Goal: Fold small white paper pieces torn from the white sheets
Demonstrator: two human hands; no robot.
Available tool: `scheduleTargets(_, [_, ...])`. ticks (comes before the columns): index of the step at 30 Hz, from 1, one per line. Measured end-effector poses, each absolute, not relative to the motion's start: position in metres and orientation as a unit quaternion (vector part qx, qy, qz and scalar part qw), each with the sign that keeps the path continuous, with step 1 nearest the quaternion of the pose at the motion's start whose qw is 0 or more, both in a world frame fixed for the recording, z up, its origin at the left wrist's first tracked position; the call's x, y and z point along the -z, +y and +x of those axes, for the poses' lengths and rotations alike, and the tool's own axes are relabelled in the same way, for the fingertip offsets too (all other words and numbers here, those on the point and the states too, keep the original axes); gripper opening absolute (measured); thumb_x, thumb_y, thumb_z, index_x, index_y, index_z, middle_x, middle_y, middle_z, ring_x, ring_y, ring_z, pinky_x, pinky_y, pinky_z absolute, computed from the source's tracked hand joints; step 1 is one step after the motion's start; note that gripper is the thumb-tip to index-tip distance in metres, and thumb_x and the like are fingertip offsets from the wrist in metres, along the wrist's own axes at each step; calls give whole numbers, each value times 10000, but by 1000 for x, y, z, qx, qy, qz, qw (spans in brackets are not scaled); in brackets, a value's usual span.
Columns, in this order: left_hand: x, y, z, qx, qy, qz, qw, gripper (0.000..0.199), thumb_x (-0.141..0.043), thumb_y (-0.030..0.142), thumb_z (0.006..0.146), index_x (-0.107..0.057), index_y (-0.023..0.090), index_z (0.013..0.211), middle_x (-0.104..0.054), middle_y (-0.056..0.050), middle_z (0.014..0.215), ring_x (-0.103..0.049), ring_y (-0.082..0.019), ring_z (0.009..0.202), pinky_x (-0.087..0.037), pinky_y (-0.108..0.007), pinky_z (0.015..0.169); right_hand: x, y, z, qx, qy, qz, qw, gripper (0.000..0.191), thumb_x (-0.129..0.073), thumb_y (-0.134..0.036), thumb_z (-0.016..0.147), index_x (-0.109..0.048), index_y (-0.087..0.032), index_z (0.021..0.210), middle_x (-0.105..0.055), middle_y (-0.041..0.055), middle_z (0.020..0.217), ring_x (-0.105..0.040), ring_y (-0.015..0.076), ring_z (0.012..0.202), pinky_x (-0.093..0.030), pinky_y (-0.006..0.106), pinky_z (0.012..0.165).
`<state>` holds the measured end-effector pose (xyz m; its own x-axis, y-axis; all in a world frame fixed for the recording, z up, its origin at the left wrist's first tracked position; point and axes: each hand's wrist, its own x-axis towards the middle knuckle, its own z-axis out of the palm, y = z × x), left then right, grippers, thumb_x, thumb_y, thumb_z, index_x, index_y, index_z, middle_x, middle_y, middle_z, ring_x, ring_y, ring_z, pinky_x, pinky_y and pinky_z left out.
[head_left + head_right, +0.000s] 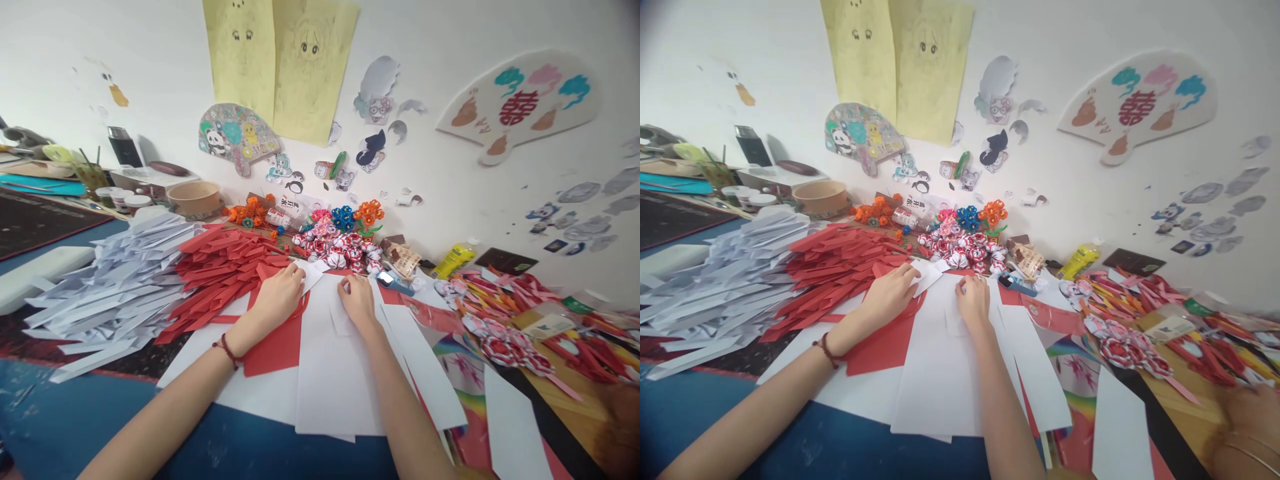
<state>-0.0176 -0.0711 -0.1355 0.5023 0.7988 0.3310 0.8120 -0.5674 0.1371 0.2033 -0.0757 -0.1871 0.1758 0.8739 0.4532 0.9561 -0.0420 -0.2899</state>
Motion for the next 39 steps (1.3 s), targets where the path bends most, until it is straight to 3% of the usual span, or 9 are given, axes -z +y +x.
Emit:
scheduleTargets(8, [138, -75, -15, 153, -406, -900, 49, 224, -350, 185, 931, -569, 155, 968, -588, -103, 976, -571, -220, 915, -445, -296, 686, 189, -73, 203, 82, -640, -719, 259, 272, -510, -262, 844, -567, -180, 591, -614, 76, 768, -504, 214, 844, -326, 292, 744])
scheduleTargets(15, [142, -77, -10, 126, -385, -913, 46, 247, -340, 185, 934, -584, 146, 928, -596, -99, 940, -583, -198, 826, -448, -298, 674, 187, -73, 202, 83, -635, -722, 262, 179, -495, -261, 853, -619, -182, 750, -610, 33, 672, -510, 195, 751, -304, 287, 683])
scheduleTargets(22, [140, -81, -7, 112, -382, -917, 33, 212, -378, 177, 916, -589, 150, 922, -600, -100, 949, -589, -202, 859, -447, -280, 651, 186, -74, 201, 87, -630, -727, 260, 386, -515, -290, 843, -521, -181, 473, -599, 55, 633, -511, 189, 743, -302, 278, 676])
scheduleTargets(25, [140, -82, -6, 124, -378, -917, 22, 222, -384, 245, 936, -588, 156, 942, -612, -99, 952, -594, -206, 886, -452, -280, 667, 181, -76, 198, 98, -601, -745, 273, 412, -454, -314, 882, -567, -177, 510, -611, 65, 648, -501, 168, 661, -278, 273, 613])
scheduleTargets(30, [143, -85, -2, 178, -374, -910, 0, 353, -339, 421, 959, -551, 163, 1072, -644, -97, 964, -605, -223, 935, -449, -289, 712, 168, -84, 192, 84, -459, -811, 353, 441, -358, -366, 912, -682, -178, 679, -648, 104, 650, -450, 168, 544, -208, 289, 542])
scheduleTargets(39, [133, -90, -2, 204, -408, -890, -25, 430, -216, 441, 976, -552, 173, 959, -654, -78, 789, -622, -212, 728, -372, -269, 599, 160, -91, 179, -10, -408, -757, 511, 366, -405, -361, 828, -538, -195, 531, -577, 70, 562, -372, 171, 558, -252, 283, 562])
